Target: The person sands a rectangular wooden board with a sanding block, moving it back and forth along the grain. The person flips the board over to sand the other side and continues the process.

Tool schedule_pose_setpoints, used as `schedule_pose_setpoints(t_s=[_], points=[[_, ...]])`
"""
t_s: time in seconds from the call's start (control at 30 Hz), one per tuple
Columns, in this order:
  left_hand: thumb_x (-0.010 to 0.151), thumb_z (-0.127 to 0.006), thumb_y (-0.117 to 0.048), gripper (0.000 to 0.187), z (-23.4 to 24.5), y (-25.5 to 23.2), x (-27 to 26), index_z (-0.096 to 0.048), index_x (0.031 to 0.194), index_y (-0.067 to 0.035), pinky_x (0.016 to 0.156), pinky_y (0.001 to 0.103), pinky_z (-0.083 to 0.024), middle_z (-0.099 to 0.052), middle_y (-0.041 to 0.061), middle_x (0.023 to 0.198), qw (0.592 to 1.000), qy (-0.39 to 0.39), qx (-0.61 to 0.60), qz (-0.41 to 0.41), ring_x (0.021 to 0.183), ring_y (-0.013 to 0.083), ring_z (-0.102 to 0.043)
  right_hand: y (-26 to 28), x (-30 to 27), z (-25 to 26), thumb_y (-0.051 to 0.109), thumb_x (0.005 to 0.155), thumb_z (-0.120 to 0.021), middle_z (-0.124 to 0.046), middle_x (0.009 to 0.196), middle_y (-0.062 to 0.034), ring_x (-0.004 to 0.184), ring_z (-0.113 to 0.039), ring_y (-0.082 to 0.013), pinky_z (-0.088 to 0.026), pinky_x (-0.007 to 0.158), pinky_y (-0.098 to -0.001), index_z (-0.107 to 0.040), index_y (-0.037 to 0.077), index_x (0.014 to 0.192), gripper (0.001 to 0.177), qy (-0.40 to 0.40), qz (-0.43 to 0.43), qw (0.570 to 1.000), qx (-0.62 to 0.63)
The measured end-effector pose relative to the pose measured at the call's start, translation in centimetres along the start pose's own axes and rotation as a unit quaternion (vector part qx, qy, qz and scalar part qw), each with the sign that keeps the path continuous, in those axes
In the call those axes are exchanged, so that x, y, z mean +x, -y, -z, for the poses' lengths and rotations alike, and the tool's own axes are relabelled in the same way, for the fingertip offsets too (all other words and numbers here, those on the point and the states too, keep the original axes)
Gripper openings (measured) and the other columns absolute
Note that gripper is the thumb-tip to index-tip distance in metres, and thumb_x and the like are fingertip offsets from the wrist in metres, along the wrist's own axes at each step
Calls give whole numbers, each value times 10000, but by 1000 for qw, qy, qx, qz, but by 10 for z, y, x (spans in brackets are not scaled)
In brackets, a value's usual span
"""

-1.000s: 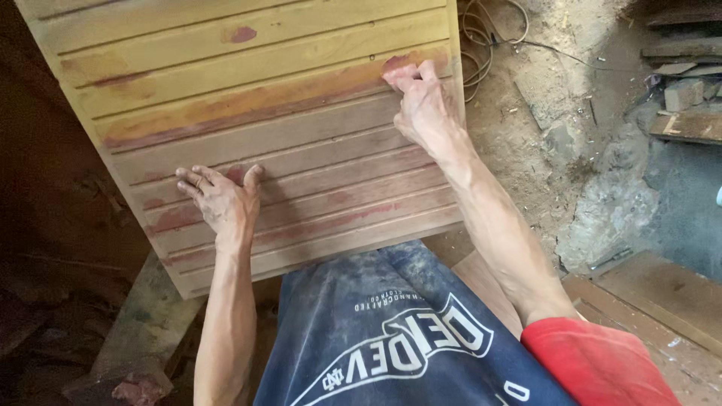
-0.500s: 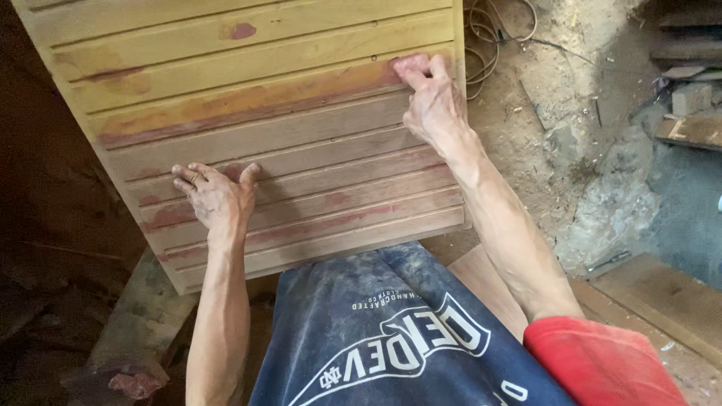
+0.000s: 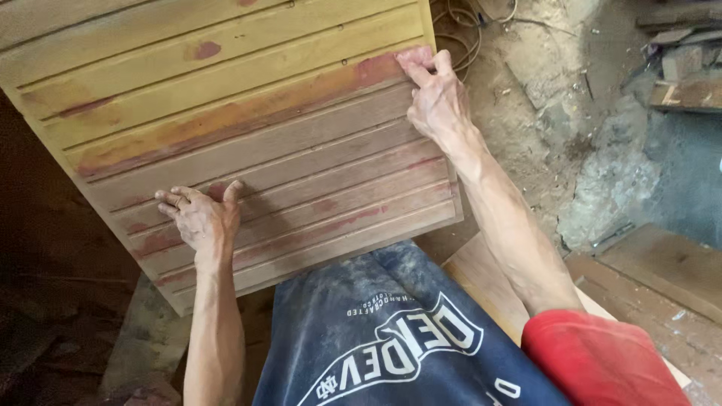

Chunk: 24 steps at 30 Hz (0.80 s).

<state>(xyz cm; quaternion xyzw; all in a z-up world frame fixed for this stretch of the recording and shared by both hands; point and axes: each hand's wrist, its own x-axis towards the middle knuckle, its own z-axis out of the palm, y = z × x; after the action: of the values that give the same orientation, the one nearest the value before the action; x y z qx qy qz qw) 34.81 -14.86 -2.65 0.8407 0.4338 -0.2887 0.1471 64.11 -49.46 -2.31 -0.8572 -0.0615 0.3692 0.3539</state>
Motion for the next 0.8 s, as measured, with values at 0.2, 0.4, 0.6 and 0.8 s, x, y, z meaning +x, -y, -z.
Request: schedule_pose_setpoints(t_s=[0.2,0.4,0.6,0.8], points=[[881,-515,-815,1272,-4,1,4,-211,1485,262,1234,541,-170,-131,489,1566,1000,-10,8,-3,1487,589,-133,-7,14,2,-72,725,-618,-635,1088,-220,882,-588,-252,-530,747,-333,-739,55,1304,604,-129,85,969,-195],[943,-473,-797,1213,-18,11,12,-281,1454,286,1242,569,-103,-242,497,1532,994,-34,91,-48,1498,580,-138,62,33,-17,61,845,-634,-622,728,-44,560,-566,-155,-445,475,-353,-687,-17,994,176,-84,-180,979,49],[966,-486,-736,1137,-8,-1,2,-304,1465,269,1257,604,-98,-317,400,1567,993,-26,102,-47,1530,552,-160,103,42,-79,103,794,-705,-560,571,-25,496,-509,-146,-408,442,-367,-631,60,622,192,-67,-164,981,84],[866,-600,-731,1163,-7,-5,5,-296,1461,221,1235,536,-117,-239,427,1559,998,-47,39,-4,1485,566,-155,154,41,-168,74,784,-694,-590,576,-30,509,-531,-156,-441,458,-367,-669,8,654,148,-1,-115,990,80]])
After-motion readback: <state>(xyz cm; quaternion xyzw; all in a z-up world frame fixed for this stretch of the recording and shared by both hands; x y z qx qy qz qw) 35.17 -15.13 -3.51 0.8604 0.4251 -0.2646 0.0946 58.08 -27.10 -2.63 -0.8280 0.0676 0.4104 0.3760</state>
